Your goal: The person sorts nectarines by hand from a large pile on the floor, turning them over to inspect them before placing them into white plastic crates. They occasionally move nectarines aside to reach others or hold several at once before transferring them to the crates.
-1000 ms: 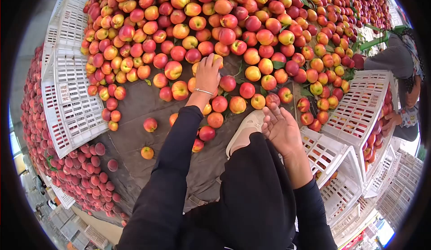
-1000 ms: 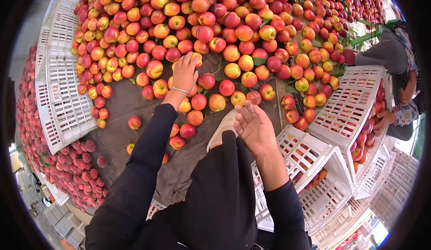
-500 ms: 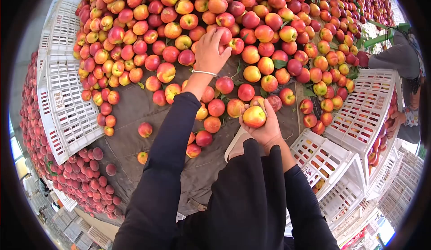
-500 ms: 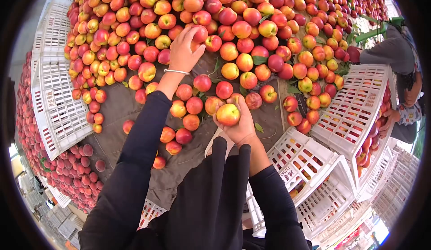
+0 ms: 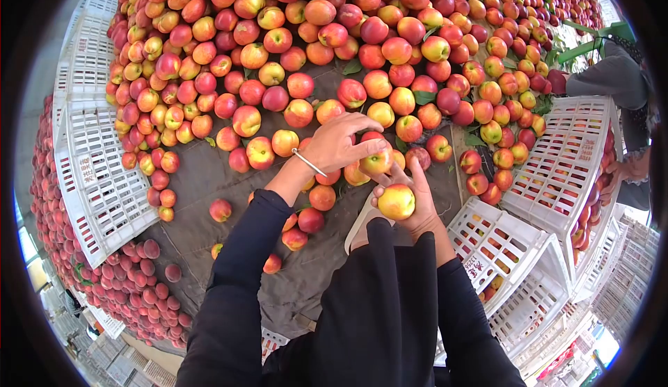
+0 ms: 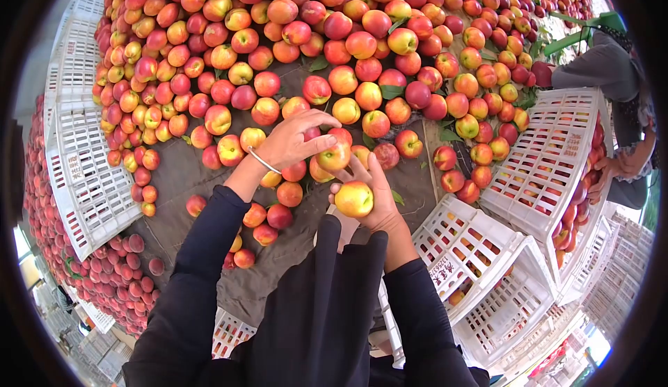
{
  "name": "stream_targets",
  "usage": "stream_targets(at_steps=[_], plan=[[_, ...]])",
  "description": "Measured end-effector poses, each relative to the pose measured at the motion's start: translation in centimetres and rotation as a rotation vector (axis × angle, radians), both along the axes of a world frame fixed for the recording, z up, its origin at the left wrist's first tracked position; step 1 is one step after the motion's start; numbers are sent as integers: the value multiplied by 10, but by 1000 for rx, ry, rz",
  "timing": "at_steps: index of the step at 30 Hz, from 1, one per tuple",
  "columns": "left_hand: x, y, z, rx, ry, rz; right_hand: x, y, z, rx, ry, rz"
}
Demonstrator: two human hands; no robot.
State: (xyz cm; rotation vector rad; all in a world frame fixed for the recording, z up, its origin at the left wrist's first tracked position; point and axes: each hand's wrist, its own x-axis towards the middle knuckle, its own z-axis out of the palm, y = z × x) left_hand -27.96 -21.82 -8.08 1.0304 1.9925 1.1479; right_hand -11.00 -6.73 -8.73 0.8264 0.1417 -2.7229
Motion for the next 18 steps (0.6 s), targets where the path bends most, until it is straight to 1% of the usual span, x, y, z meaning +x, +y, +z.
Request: stream_targets(at_steps=[1, 3, 5, 6, 8, 9, 11, 13, 15, 16, 17, 18], plan=[[-9, 6, -3, 1, 0, 3, 3, 2, -2, 1, 0, 3], [-44, 24, -9, 79, 535, 272, 11, 4, -7, 35, 21, 80], [-88, 40, -18, -62, 863, 342, 12, -2, -3, 17, 51, 49], [-106, 45, -27, -62, 862, 341, 13, -5, -3, -9, 46, 7], [-131, 50, -47, -353, 1145, 245, 12, -11, 1, -32, 45, -36], [-130, 51, -50, -351, 1146, 240, 12, -13, 4, -33, 45, -41], [-127, 53, -54, -496, 1238, 224, 11, -15, 8, -33, 28, -59], [-122, 52, -49, -445, 1277, 257, 11, -14, 5, -49, 25, -75], [-114, 47, -44, -487, 812, 376, 12, -14, 2, -68, 19, -80], [-107, 44, -47, -392, 835, 437, 12, -13, 0, -87, 21, -99], [-97, 40, -51, -393, 839, 437, 12, -12, -1, -106, 21, -119], [-83, 39, -52, -337, 800, 391, 11, -12, -1, -107, 23, -120]])
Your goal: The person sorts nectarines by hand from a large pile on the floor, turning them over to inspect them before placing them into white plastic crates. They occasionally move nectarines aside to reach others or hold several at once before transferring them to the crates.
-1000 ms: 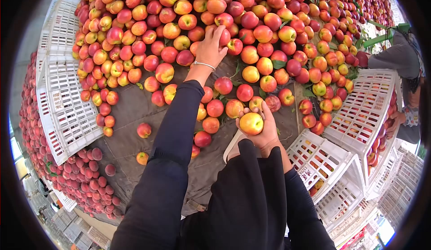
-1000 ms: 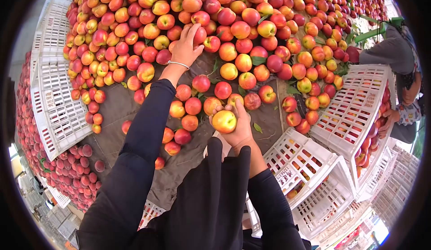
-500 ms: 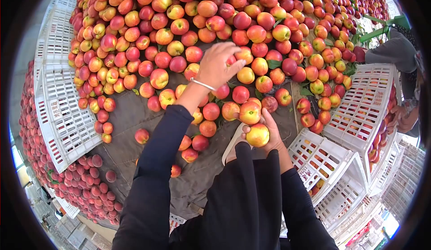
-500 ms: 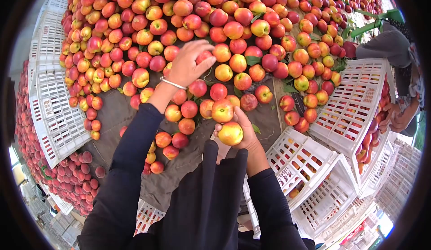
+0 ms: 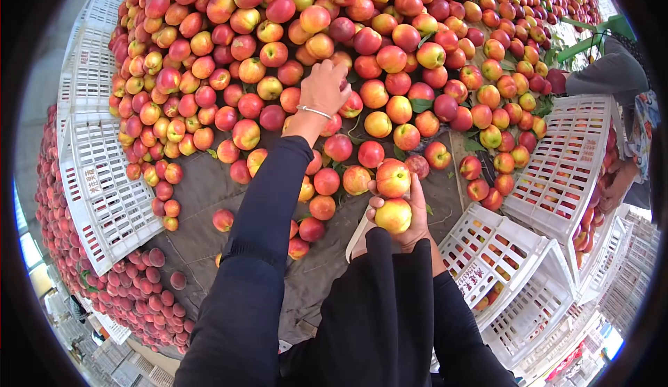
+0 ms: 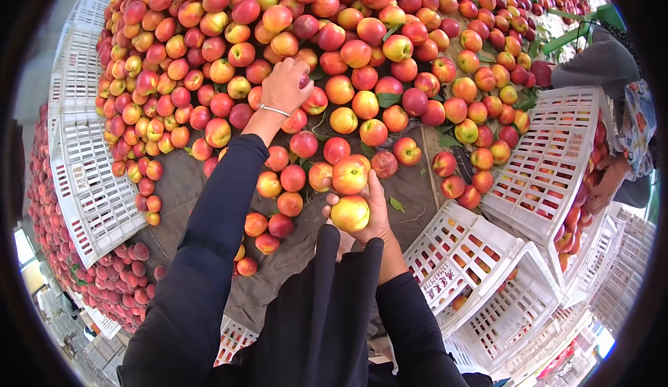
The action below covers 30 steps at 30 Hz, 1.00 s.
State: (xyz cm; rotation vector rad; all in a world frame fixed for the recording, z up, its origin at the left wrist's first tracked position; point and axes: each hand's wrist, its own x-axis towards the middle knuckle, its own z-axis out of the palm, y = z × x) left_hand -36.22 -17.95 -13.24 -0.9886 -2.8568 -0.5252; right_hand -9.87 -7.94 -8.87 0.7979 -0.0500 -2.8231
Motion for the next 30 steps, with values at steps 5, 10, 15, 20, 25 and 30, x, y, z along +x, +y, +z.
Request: stream_targets(at_steps=[5, 10, 15, 20, 25, 30], plan=[[35, -3, 6, 170, -239, 40, -2, 3, -6, -53, -1, -56], [-22, 6, 39, 412, 168, 253, -5, 5, -2, -71, 22, -86], [-64, 18, 41, -185, 151, -43, -11, 7, 2, -90, 63, -98], [-70, 37, 17, -537, 104, -48, -12, 5, 9, -134, 48, -122], [-51, 58, 5, -1172, 348, -97, -22, 11, 34, -146, 154, -178], [-56, 66, -3, -1165, 277, 19, -26, 24, 52, -176, 228, -218]])
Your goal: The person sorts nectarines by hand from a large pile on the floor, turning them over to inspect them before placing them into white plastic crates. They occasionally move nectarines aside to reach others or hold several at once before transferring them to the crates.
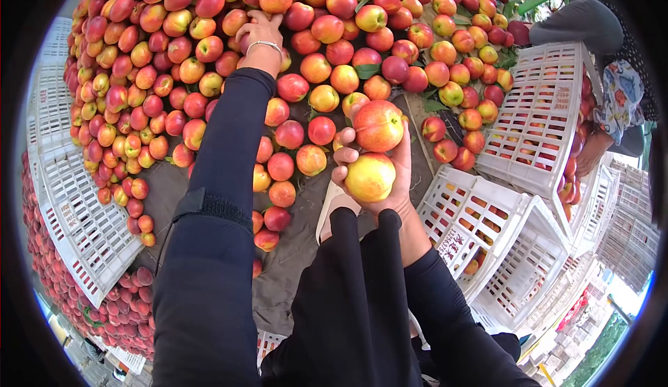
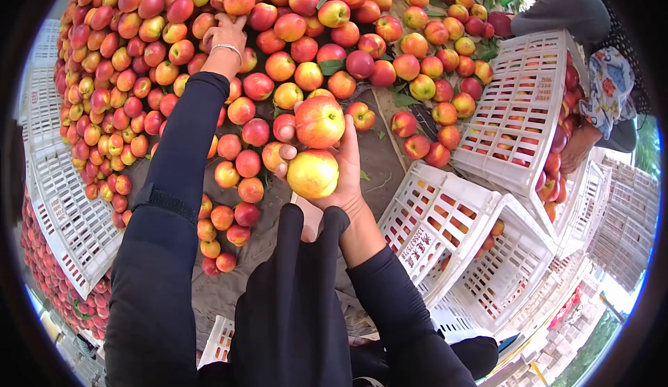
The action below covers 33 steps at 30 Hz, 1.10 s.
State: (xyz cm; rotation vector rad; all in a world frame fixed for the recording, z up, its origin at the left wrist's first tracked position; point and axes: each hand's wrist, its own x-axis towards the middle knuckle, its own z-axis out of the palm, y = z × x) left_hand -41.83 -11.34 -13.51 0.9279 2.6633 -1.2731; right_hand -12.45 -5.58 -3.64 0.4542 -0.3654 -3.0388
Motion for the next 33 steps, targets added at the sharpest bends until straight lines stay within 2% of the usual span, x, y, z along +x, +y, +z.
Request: stream_targets(at_steps=[3, 7, 9, 11, 13, 15, 17, 19, 20, 22, 23, 24, 25, 27, 28, 29, 31, 33], plan=[[-2, 3, 0, 53, -42, 33, 0, 4, 8, 1, 62, -26], [1, 12, 4, 1, -53, 132, 6, 13, 46, -55, 94, -90], [7, 8, -4, -137, -21, 139, 19, 23, 69, 21, 95, -133], [1, -7, -37, -181, 69, 145, 47, 41, 96, 178, 50, -122], [7, -11, -29, -169, 105, 139, 91, 58, 115, 303, 31, -165], [12, -13, -19, -245, 10, 183, 145, 78, 128, 365, -19, -254], [12, -25, -26, -179, 76, 117, 200, 95, 138, 437, -97, -359], [17, -43, -19, -18, -14, 21, 249, 100, 139, 481, -216, -462], [21, -53, -9, -27, -10, 28, 260, 97, 138, 472, -212, -455], [35, -79, 18, 130, -160, -113, 273, 90, 132, 505, -535, -426], [46, -95, 28, 115, -162, -103, 281, 85, 117, 509, -512, -392], [59, -112, 36, 463, -231, -39, 288, 79, 105, 496, -515, -378], [70, -128, 43, 816, -286, 29, 292, 73, 94, 529, -641, -330], [86, -162, 32, 1216, -464, 239, 292, 67, 77, 606, -883, -233], [99, -172, 33, 1398, -481, 221, 289, 66, 71, 684, -889, -217], [113, -182, 36, 1563, -599, 303, 285, 66, 69, 764, -896, -206], [144, -189, 35, 1856, -738, 505, 279, 71, 77, 683, -904, -278], [183, -180, 51, 2323, -1238, 977, 277, 71, 86, 753, -822, -312]])
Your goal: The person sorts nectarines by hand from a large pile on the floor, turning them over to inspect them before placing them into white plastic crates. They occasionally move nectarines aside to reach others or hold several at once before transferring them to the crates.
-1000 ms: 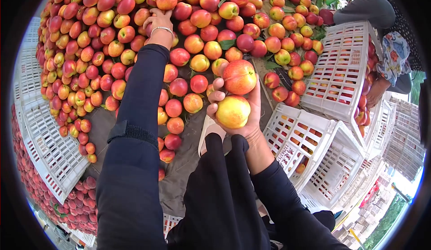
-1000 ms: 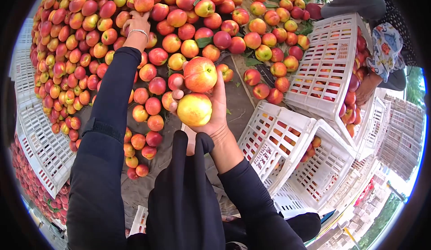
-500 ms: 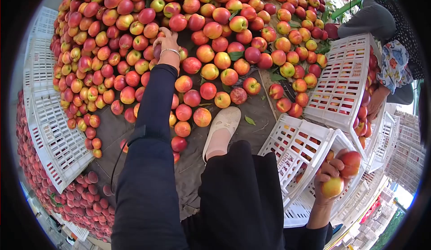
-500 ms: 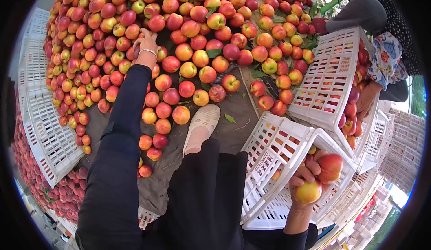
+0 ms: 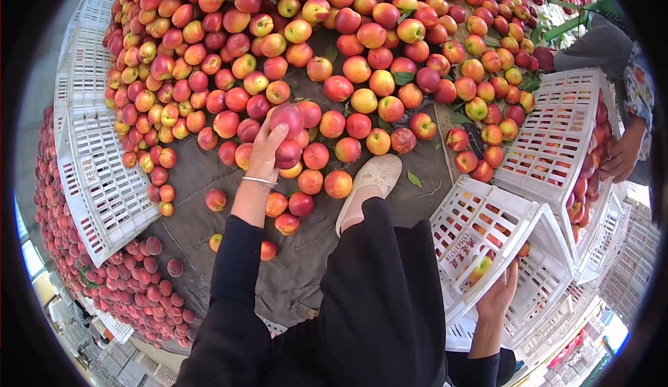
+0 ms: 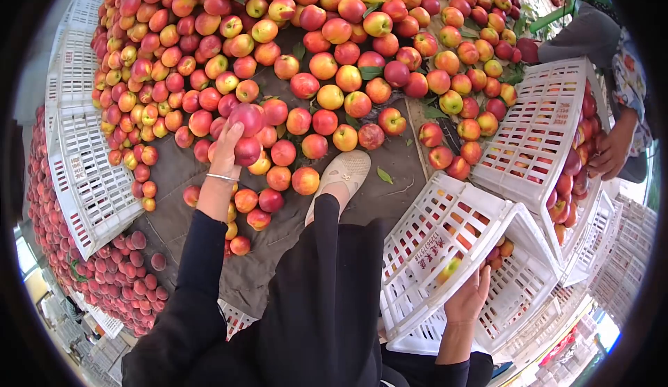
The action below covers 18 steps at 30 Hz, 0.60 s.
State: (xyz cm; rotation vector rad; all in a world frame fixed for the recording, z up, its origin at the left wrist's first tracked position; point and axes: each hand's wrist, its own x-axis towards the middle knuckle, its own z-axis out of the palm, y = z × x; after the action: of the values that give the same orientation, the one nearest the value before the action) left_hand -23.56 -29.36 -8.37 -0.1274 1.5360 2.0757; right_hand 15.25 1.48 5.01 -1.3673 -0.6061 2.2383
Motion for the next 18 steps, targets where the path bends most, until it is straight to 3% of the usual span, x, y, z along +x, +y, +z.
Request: stream_targets(at_steps=[2, 4, 8, 10, 12, 14, 15, 16, 18], plan=[[37, 16, 29, 252, -267, 115, 14, 3, 7, 162, -42, 156], [57, 34, 57, 555, -339, -39, 10, -11, 27, 375, -216, 82], [86, 83, 138, 538, -350, -136, -4, -40, 66, 524, 26, 146], [98, 101, 180, 535, -223, -293, -31, -58, 90, 369, 245, 283], [113, 117, 220, 450, -24, -467, -58, -73, 114, 156, 343, 358], [119, 125, 261, 309, 297, -794, -74, -82, 131, -21, 514, 335], [118, 135, 282, 181, 654, -945, -78, -85, 138, -45, 593, 327], [133, 141, 305, 162, 742, -998, -79, -86, 146, -71, 674, 321], [156, 147, 340, -69, 1245, -1185, -64, -88, 162, -153, 646, 259]])
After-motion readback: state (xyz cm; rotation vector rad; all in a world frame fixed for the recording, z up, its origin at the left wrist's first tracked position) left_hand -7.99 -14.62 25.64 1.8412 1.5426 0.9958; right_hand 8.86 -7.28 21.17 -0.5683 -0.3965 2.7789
